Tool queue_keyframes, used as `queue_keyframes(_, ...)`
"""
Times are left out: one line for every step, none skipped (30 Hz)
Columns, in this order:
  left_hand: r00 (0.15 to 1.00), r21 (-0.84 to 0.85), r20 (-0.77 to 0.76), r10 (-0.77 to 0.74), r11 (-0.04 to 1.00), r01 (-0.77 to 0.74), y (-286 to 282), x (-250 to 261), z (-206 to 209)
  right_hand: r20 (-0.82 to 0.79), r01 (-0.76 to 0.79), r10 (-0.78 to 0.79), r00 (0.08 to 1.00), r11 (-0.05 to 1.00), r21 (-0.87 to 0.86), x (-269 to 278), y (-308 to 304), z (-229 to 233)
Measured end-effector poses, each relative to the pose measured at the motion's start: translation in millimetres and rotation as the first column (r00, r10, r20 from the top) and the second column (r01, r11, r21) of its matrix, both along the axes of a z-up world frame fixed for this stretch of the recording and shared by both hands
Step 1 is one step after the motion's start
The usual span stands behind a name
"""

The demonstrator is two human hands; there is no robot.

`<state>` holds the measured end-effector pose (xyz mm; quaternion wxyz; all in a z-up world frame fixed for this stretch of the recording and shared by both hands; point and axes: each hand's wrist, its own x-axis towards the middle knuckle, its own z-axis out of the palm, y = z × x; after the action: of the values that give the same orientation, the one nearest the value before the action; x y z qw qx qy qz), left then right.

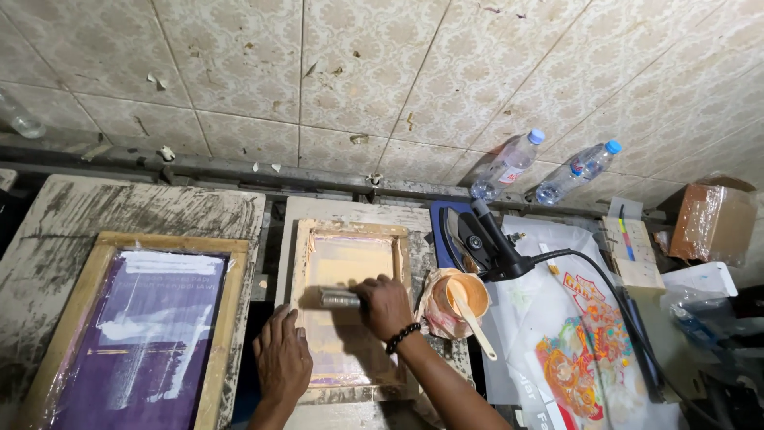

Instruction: The person uses a squeegee to spread a beige paste across a screen printing frame. They then use a wooden stick to scrape the paste from the squeegee back into a container. The person resumes spreading the paste with the squeegee to ensure even coverage on the screen.

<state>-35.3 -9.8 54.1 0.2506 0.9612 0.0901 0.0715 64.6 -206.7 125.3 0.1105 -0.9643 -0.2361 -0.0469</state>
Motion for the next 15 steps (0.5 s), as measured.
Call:
queue_keyframes(1.000,0.000,0.009,0.006,1.000,-0.006,-0.1,0.9,1.5,-0.027,0.046,-0.048,0.998,0.997,-0.065,17.6,-0.7,4.5)
queue_keyframes(1.000,0.005,0.014,0.013,1.000,-0.013,-0.2,2.1,3.3,-0.023,0.039,-0.041,0.999,0.997,-0.060,38.8,-0.5,6.1)
queue_keyframes(1.000,0.007,0.017,0.013,1.000,-0.013,-0.3,3.0,5.2,-0.037,0.084,-0.088,0.995,0.992,-0.092,59.7,0.0,8.0)
queue_keyframes(1.000,0.008,0.016,0.008,1.000,-0.008,-1.3,0.9,6.5,-0.055,0.132,-0.140,0.989,0.983,-0.126,76.9,-1.0,8.9)
queue_keyframes(1.000,0.012,0.016,0.011,1.000,-0.011,-0.7,-2.3,5.8,-0.055,0.130,-0.137,0.989,0.984,-0.122,89.1,-2.6,-1.1)
queue_keyframes(1.000,0.013,0.008,0.012,1.000,-0.012,-0.3,-1.4,5.5,-0.047,0.090,-0.099,0.994,0.982,-0.167,104.2,-5.4,-9.5)
queue_keyframes(1.000,0.013,0.000,0.012,1.000,-0.012,0.1,0.1,5.5,-0.040,0.050,-0.059,0.997,0.976,-0.212,119.8,-8.2,-17.7)
queue_keyframes(1.000,0.015,0.008,0.011,1.000,-0.011,0.2,1.0,4.9,-0.031,0.053,-0.061,0.998,0.976,-0.210,119.9,-8.7,-14.2)
queue_keyframes(1.000,0.002,-0.021,0.013,1.000,-0.013,0.7,2.0,3.9,-0.091,0.060,-0.079,0.993,0.979,-0.197,120.2,-8.9,-11.3)
queue_keyframes(0.998,-0.012,-0.055,0.021,1.000,-0.022,-0.1,-0.3,2.1,-0.156,0.061,-0.090,0.984,0.981,-0.186,118.6,-8.9,-9.5)
queue_keyframes(0.998,-0.013,-0.051,0.025,1.000,-0.026,4.1,8.9,3.8,-0.152,0.057,-0.086,0.985,0.981,-0.187,131.6,-11.2,-14.8)
queue_keyframes(1.000,-0.012,-0.022,0.016,1.000,-0.017,3.4,5.3,4.1,-0.155,0.056,-0.092,0.984,0.974,-0.218,133.5,-17.4,-24.2)
queue_keyframes(1.000,-0.011,0.008,0.008,1.000,-0.008,2.5,1.5,3.9,-0.158,0.055,-0.096,0.983,0.967,-0.249,134.8,-23.7,-34.0)
queue_keyframes(1.000,-0.014,0.001,0.015,1.000,-0.015,1.8,-0.5,4.6,-0.165,0.046,-0.090,0.982,0.967,-0.252,131.3,-25.7,-38.0)
queue_keyframes(1.000,-0.008,-0.004,0.012,1.000,-0.012,0.9,-2.7,5.9,-0.166,0.040,-0.084,0.983,0.968,-0.249,127.6,-27.9,-41.5)
